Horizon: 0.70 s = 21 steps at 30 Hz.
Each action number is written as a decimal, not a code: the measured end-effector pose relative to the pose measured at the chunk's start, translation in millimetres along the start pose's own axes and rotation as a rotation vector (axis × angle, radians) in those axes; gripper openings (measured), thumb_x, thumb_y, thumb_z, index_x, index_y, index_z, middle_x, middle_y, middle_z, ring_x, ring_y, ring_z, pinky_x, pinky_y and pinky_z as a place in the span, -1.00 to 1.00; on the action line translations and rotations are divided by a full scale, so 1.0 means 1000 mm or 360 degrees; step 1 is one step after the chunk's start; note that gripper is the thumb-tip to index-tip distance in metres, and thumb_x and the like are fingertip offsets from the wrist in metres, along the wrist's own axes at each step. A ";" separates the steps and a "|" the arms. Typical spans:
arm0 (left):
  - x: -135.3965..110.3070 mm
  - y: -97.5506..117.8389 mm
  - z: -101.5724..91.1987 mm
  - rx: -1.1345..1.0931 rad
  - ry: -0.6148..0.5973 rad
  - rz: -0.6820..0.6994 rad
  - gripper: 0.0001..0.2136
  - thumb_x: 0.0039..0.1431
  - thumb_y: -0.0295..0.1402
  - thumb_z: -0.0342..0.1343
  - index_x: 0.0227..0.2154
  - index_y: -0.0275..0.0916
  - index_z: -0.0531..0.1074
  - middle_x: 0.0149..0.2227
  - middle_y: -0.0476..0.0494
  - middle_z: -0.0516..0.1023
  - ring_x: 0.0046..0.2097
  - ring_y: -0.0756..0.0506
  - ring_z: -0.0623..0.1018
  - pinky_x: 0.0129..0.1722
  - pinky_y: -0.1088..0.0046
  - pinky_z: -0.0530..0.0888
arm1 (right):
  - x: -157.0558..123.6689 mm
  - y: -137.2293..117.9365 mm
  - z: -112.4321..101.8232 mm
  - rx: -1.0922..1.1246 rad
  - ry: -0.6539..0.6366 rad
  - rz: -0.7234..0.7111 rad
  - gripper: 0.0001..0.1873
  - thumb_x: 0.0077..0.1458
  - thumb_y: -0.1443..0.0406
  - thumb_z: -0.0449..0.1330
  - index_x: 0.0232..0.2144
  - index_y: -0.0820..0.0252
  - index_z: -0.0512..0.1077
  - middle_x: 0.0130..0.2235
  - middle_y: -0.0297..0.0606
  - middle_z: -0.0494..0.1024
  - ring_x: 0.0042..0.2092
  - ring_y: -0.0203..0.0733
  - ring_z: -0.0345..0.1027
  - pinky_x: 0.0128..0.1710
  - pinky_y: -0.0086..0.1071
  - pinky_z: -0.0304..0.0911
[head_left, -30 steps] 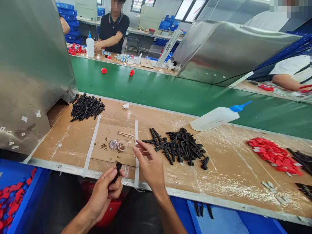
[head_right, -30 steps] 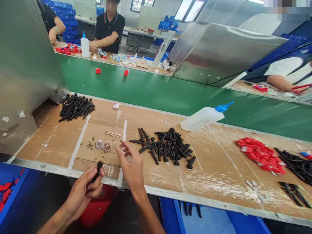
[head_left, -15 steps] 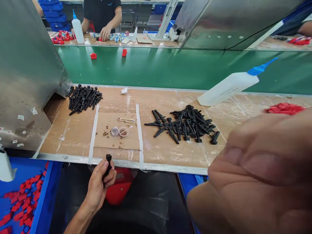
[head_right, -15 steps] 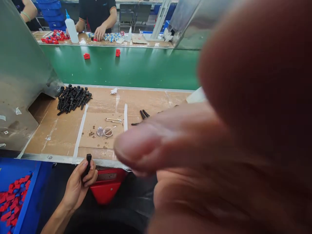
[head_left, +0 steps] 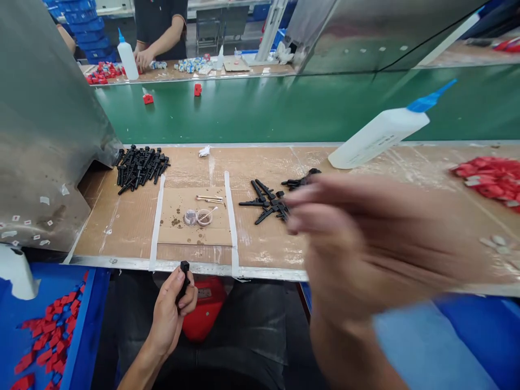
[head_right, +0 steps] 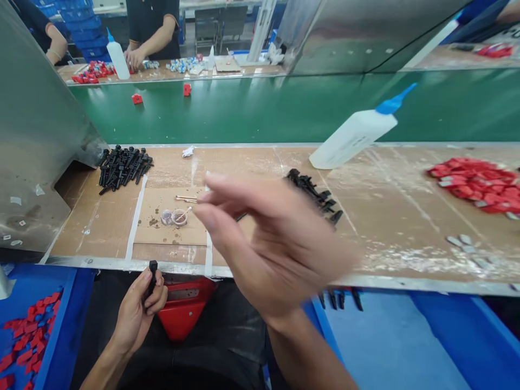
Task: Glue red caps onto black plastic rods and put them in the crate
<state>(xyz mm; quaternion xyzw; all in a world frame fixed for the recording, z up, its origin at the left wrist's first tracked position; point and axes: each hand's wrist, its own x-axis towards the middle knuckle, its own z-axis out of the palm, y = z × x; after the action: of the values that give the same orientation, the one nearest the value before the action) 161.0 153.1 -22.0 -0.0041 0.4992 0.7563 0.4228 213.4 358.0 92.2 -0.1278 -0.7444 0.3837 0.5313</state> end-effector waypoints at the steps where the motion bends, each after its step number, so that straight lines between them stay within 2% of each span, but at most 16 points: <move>1: 0.001 0.001 0.002 -0.0011 -0.0003 0.0004 -0.72 0.28 -0.16 0.02 -0.38 -0.30 0.37 -0.63 0.16 -0.01 -0.57 0.10 -0.02 -0.56 0.53 -0.04 | -0.004 0.012 0.009 -0.0035 -0.0074 0.0038 -0.83 0.14 0.24 0.28 -0.18 0.01 0.56 -0.31 -0.36 0.59 -0.38 -0.28 0.41 -0.38 -0.34 0.35; 4: 0.006 0.006 0.009 -0.0046 -0.0010 -0.0016 -0.72 0.27 -0.16 0.04 -0.38 -0.31 0.38 -0.63 0.15 0.01 -0.57 0.11 -0.01 -0.55 0.52 -0.04 | -0.022 0.055 0.033 -0.0211 -0.0487 0.0371 -0.76 0.17 0.21 0.25 -0.12 0.13 0.55 -0.28 -0.29 0.60 -0.36 -0.26 0.41 -0.36 -0.35 0.33; 6: 0.009 0.008 0.012 -0.0093 -0.0024 -0.0048 -0.71 0.27 -0.15 0.04 -0.38 -0.32 0.38 -0.63 0.15 0.02 -0.57 0.11 -0.01 -0.55 0.53 -0.04 | -0.034 0.080 0.044 -0.0292 -0.0615 0.0515 -0.71 0.17 0.16 0.24 -0.13 0.19 0.56 -0.29 -0.25 0.60 -0.37 -0.25 0.39 -0.34 -0.35 0.31; 8: 0.014 0.009 0.015 -0.0164 -0.0059 -0.0080 -0.71 0.27 -0.15 0.04 -0.38 -0.32 0.38 -0.63 0.16 0.01 -0.58 0.11 -0.01 -0.55 0.53 -0.05 | -0.044 0.095 0.050 -0.0310 -0.0675 0.0558 -0.71 0.16 0.14 0.24 -0.15 0.19 0.57 -0.30 -0.24 0.60 -0.38 -0.25 0.38 -0.32 -0.34 0.30; 13: 0.029 0.009 0.018 -0.0366 -0.0173 -0.0139 -0.73 0.30 -0.18 -0.02 -0.35 -0.31 0.37 -0.63 0.17 -0.04 -0.60 0.12 -0.05 -0.56 0.53 -0.09 | -0.050 0.094 0.059 -0.0177 -0.0743 0.0605 -0.80 0.15 0.18 0.25 -0.23 0.14 0.59 -0.28 -0.27 0.61 -0.38 -0.24 0.35 -0.34 -0.35 0.27; 17: 0.039 0.009 0.018 -0.0453 -0.0212 -0.0186 -0.75 0.34 -0.22 -0.08 -0.33 -0.29 0.35 -0.63 0.18 -0.05 -0.62 0.13 -0.05 -0.57 0.53 -0.08 | -0.049 0.085 0.066 -0.0119 -0.0772 0.0474 -0.90 0.16 0.27 0.26 -0.27 0.11 0.58 -0.25 -0.30 0.62 -0.30 -0.23 0.39 -0.34 -0.36 0.27; 21: 0.046 0.012 0.015 -0.0581 -0.0231 -0.0245 -0.76 0.34 -0.24 -0.08 -0.33 -0.29 0.35 -0.63 0.17 -0.02 -0.63 0.13 -0.03 -0.57 0.53 -0.07 | -0.055 0.088 0.063 -0.0174 -0.0616 0.0420 -0.89 0.18 0.30 0.25 -0.22 0.12 0.56 -0.24 -0.30 0.64 -0.27 -0.24 0.48 -0.22 -0.35 0.37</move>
<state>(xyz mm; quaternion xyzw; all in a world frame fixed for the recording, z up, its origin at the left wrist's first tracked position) 130.4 192.0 -25.4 -0.0644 0.3203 0.7980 0.5065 159.9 356.7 -16.9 -0.1766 -0.8289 0.4263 0.3162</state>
